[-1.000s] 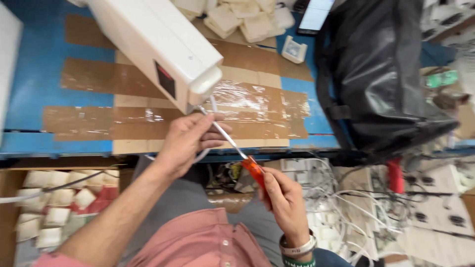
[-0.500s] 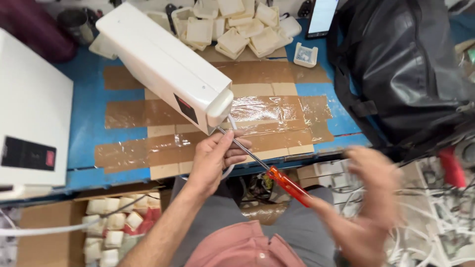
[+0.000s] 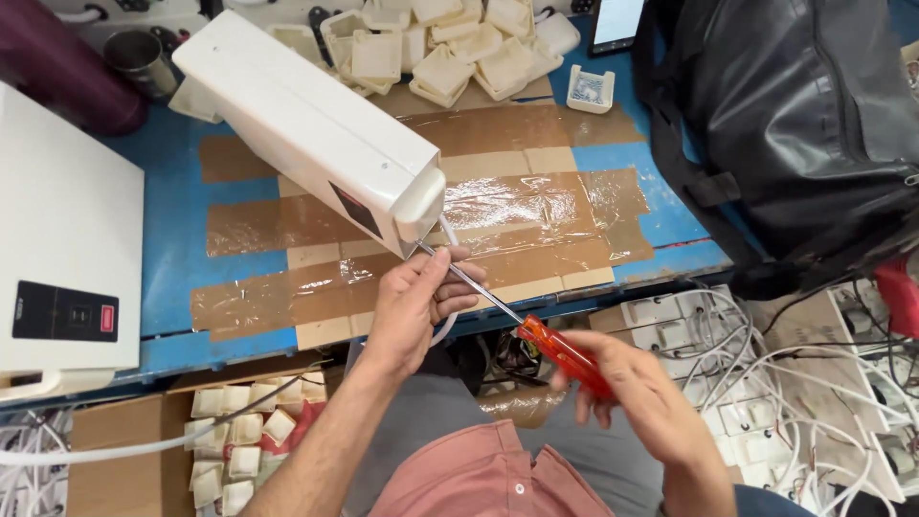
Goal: The person uses a red-handled screwdriver to drive screws into the end of a white plastic electronics enclosure on a workbench, steadying the box with the other hand. They reposition the box and the screwdriver repeatedly while working on the screws, then set the screwdriver down and pick up a small white plastic cover piece.
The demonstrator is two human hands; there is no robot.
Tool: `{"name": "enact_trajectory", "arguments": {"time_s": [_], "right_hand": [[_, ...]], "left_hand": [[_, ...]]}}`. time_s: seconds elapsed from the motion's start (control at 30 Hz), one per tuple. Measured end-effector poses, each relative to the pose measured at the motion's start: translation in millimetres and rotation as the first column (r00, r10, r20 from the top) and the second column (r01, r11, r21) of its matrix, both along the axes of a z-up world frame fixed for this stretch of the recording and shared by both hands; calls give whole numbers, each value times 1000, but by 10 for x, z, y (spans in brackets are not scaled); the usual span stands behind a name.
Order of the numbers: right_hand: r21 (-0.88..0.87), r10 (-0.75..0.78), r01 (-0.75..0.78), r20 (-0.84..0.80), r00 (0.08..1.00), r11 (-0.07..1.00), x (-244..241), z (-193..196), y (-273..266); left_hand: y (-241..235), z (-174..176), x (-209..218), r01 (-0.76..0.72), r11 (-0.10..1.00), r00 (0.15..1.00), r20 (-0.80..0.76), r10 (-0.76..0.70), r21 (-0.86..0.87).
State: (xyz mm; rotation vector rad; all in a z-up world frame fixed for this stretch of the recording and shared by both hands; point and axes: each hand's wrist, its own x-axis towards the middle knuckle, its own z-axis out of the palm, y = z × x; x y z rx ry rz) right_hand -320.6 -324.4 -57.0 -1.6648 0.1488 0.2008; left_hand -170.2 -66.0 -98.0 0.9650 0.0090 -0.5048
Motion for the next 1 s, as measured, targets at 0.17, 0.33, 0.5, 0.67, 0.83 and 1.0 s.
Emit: {"name": "enact_trajectory", "arguments": {"time_s": [0.17,0.33,0.5,0.67,0.83,1.0], "right_hand": [[74,-88,102,-180,980,992,82,-50,221],[-417,-78,194,278,957,888,125,286,470],[-631,-48,310,397,917,711,112,386,638],[-641,-54,300,374,926,706,69,392,579],[212,-327,249,600,730,945,-37,597,250],[-209,-249,519,694,676,829,-44,986,366]], "left_hand": [[-27,51,-6,21,999,1000,13,-21,-30],[-45,99,-22,7,998,1000,-13,-7,-58],[-94,160,-41,-27,996,999,-39,24,-86],[-70,122,-55,-43,996,998,-57,39,-82],[-95,56,-44,-42,995,999,-33,39,-95],[-68,56,-42,-45,994,999,-28,42,-99]]}}
